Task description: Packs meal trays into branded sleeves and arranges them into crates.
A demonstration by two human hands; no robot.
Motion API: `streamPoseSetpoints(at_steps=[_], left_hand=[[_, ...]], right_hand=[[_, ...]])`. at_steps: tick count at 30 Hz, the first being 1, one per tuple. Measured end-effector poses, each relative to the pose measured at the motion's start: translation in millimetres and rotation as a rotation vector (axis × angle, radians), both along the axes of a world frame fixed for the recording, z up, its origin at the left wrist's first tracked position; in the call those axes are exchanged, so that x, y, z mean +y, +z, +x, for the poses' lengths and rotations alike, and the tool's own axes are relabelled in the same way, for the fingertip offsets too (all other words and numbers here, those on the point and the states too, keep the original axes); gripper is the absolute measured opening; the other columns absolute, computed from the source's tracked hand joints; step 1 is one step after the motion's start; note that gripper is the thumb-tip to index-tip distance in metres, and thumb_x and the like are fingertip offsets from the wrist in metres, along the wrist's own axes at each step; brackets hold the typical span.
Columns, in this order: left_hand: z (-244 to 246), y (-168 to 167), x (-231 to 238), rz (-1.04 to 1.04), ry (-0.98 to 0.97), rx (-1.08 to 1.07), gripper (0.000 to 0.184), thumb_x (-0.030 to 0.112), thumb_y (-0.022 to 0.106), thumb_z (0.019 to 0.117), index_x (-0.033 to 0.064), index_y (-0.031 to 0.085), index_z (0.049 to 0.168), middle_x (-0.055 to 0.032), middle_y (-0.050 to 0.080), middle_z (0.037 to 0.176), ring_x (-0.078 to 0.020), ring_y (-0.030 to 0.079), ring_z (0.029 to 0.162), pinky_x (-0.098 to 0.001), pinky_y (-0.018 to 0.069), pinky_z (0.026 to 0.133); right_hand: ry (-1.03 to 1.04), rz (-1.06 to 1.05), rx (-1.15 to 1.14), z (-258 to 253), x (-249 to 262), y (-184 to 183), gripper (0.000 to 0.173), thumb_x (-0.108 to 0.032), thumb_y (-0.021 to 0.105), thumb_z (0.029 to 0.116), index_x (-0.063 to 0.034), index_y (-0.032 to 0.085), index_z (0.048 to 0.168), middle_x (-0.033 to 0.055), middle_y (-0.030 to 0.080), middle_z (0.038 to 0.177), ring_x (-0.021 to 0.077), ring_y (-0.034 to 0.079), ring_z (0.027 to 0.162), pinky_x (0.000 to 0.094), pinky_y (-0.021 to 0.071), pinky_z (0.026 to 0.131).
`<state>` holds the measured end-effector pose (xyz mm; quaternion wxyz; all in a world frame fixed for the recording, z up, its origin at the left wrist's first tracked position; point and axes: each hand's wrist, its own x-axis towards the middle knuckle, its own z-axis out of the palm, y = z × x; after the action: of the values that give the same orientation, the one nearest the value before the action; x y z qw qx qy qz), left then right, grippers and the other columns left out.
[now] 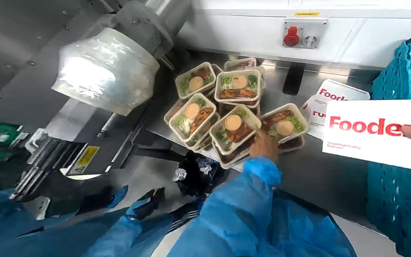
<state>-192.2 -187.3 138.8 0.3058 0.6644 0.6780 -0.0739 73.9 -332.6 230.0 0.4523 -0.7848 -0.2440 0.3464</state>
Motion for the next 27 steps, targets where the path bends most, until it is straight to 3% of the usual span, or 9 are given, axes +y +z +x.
streamPoseSetpoints(at_steps=[5, 8, 11, 17, 20, 22, 24, 26, 27], left_hand=[[-10, -63, -22, -0.116, 0.508, -0.53, 0.071, 0.051, 0.059, 0.1008, -0.0047, 0.044, 0.142, -0.026, 0.065, 0.121, -0.036, 0.071, 0.1, -0.0534, 0.0595, 0.089], [9, -79, -15, -0.104, 0.865, -0.748, 0.064, 0.047, 0.067, 0.0977, -0.0024, 0.054, 0.135, -0.0237, 0.065, 0.115, -0.0323, 0.067, 0.09, -0.0509, 0.0569, 0.081], [37, -76, -19, -0.179, 1.039, -0.806, 0.061, 0.044, 0.066, 0.0992, -0.002, 0.055, 0.136, -0.0214, 0.064, 0.114, -0.0283, 0.062, 0.093, -0.0473, 0.0532, 0.083], [68, -76, 12, -0.085, 0.985, -0.845, 0.041, 0.032, 0.07, 0.0981, -0.0061, 0.062, 0.11, -0.0234, 0.063, 0.107, -0.0318, 0.06, 0.097, -0.0506, 0.0496, 0.087], [73, -79, 6, -0.096, 1.017, -1.233, 0.034, 0.017, 0.065, 0.101, -0.0029, 0.055, 0.126, -0.022, 0.06, 0.122, -0.0312, 0.062, 0.106, -0.0512, 0.0546, 0.09], [56, -65, -7, -0.119, 0.954, -1.401, 0.031, 0.007, 0.062, 0.0997, 0.0004, 0.052, 0.128, -0.0178, 0.061, 0.117, -0.0282, 0.065, 0.097, -0.0473, 0.0573, 0.082], [23, -39, -22, -0.171, 0.804, -1.526, 0.039, -0.002, 0.064, 0.0931, 0.0033, 0.047, 0.128, -0.0144, 0.064, 0.105, -0.0258, 0.068, 0.086, -0.0446, 0.0593, 0.073], [-21, -12, -41, -0.313, 0.535, -1.644, 0.066, 0.0, 0.068, 0.0797, 0.007, 0.039, 0.138, -0.012, 0.067, 0.108, -0.0227, 0.071, 0.09, -0.0421, 0.0617, 0.076], [-44, 2, -49, -0.371, 0.424, -1.68, 0.067, 0.002, 0.072, 0.0717, 0.0063, 0.045, 0.133, -0.0099, 0.071, 0.103, -0.0199, 0.073, 0.088, -0.0395, 0.0629, 0.076]], right_hand=[[0.107, -0.17, 0.05, 58, 67, -36, 0.032, -0.033, 0.067, 0.097, -0.0115, 0.061, 0.119, 0.0005, 0.069, 0.094, 0.0063, 0.068, 0.075, 0.0281, 0.0592, 0.066], [0.149, -0.213, 0.121, 77, 99, -49, 0.028, -0.025, 0.063, 0.1, -0.0064, 0.061, 0.121, 0.007, 0.07, 0.095, 0.0123, 0.069, 0.077, 0.0332, 0.0606, 0.068], [0.147, -0.243, 0.146, 75, 109, -51, 0.029, -0.023, 0.062, 0.1008, -0.0047, 0.059, 0.123, 0.0093, 0.069, 0.098, 0.0141, 0.069, 0.081, 0.0343, 0.0598, 0.071], [0.119, -0.146, 0.138, 72, 80, -34, 0.03, -0.026, 0.064, 0.0997, -0.0108, 0.059, 0.125, 0.0058, 0.07, 0.099, 0.0136, 0.07, 0.08, 0.0344, 0.0612, 0.068], [-0.013, -0.091, 0.14, 60, 48, -13, 0.03, -0.024, 0.064, 0.0994, -0.011, 0.059, 0.126, 0.0052, 0.071, 0.098, 0.0128, 0.071, 0.079, 0.0334, 0.0614, 0.067], [-0.122, -0.048, 0.171, 50, 22, 0, 0.029, -0.021, 0.061, 0.101, -0.0114, 0.056, 0.128, 0.0042, 0.07, 0.097, 0.0114, 0.07, 0.078, 0.0317, 0.0606, 0.065], [-0.188, -0.004, 0.237, 31, -2, 11, 0.022, -0.019, 0.055, 0.1036, -0.0122, 0.058, 0.124, 0.0021, 0.072, 0.093, 0.0102, 0.071, 0.075, 0.0299, 0.0617, 0.062], [-0.188, 0.067, 0.333, 6, -31, 13, 0.019, -0.016, 0.049, 0.1056, -0.0129, 0.06, 0.121, 0.002, 0.074, 0.093, 0.0112, 0.073, 0.076, 0.031, 0.063, 0.063], [-0.155, 0.107, 0.38, -7, -47, 13, 0.02, -0.015, 0.047, 0.1055, -0.0136, 0.06, 0.12, 0.0023, 0.074, 0.093, 0.0117, 0.073, 0.077, 0.0318, 0.0634, 0.064]])
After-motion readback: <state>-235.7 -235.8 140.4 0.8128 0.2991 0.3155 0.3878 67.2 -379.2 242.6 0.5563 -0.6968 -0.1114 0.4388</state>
